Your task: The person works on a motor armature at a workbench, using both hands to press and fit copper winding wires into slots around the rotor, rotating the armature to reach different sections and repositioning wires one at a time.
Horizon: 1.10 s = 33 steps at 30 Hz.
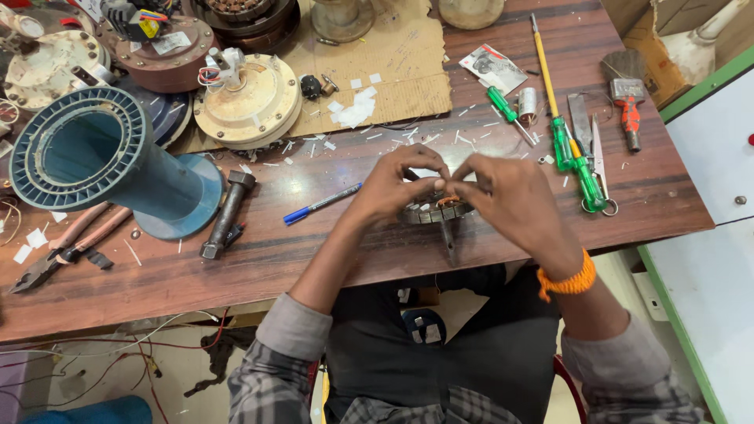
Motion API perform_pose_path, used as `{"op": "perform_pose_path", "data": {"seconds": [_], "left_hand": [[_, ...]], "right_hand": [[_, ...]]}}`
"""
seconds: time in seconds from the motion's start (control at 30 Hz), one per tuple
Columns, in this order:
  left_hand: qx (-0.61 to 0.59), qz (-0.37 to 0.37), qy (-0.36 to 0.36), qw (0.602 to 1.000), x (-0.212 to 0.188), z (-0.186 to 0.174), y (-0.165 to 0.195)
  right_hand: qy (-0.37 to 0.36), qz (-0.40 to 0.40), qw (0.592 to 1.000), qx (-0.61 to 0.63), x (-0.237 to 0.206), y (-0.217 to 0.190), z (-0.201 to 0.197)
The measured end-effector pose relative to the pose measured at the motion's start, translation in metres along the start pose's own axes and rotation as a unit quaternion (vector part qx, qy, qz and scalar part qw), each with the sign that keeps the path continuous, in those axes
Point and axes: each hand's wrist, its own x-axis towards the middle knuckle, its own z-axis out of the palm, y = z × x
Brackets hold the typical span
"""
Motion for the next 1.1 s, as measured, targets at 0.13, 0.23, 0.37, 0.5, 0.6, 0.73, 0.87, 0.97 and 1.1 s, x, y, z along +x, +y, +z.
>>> {"op": "perform_pose_path", "data": {"seconds": [0.13,0.23,0.37,0.5,0.6,0.73,0.87,0.97,1.1], "left_hand": [[0.105,0.093,-0.035,0.990,-0.011,-0.014,0.009],[0.128,0.107,-0.044,0.985,-0.015,-0.014,0.016],[0.102,0.122,-0.057,0.986,-0.014,-0.012,0.024],[0.105,0.071,-0.083,0.988,-0.016,-0.016,0.040],[0.195,0.106,-0.057,0.973,-0.029,-0.012,0.054],[0.378,0.151,0.021,0.913,-0.043,0.015,0.062],[0.442,0.225,0.057,0.867,-0.046,0.018,0.054],[0.472,0.260,0.039,0.841,-0.048,0.009,0.048],[0.468,0.269,-0.003,0.842,-0.052,-0.007,0.048]], "right_hand": [[0.006,-0.063,0.997,0.051,-0.027,-0.017,-0.001],[0.050,-0.117,0.990,0.057,-0.042,-0.021,0.005],[0.072,-0.117,0.990,0.034,-0.061,-0.014,0.022],[0.054,-0.048,0.997,0.028,-0.075,0.001,0.051],[0.071,0.003,0.995,0.064,-0.084,0.014,0.064],[0.106,0.058,0.974,0.193,-0.088,0.022,0.076],[0.151,0.083,0.971,0.169,-0.090,0.027,0.066],[0.152,0.099,0.974,0.136,-0.091,0.025,0.054],[0.134,0.080,0.983,0.101,-0.085,0.019,0.034]]}}
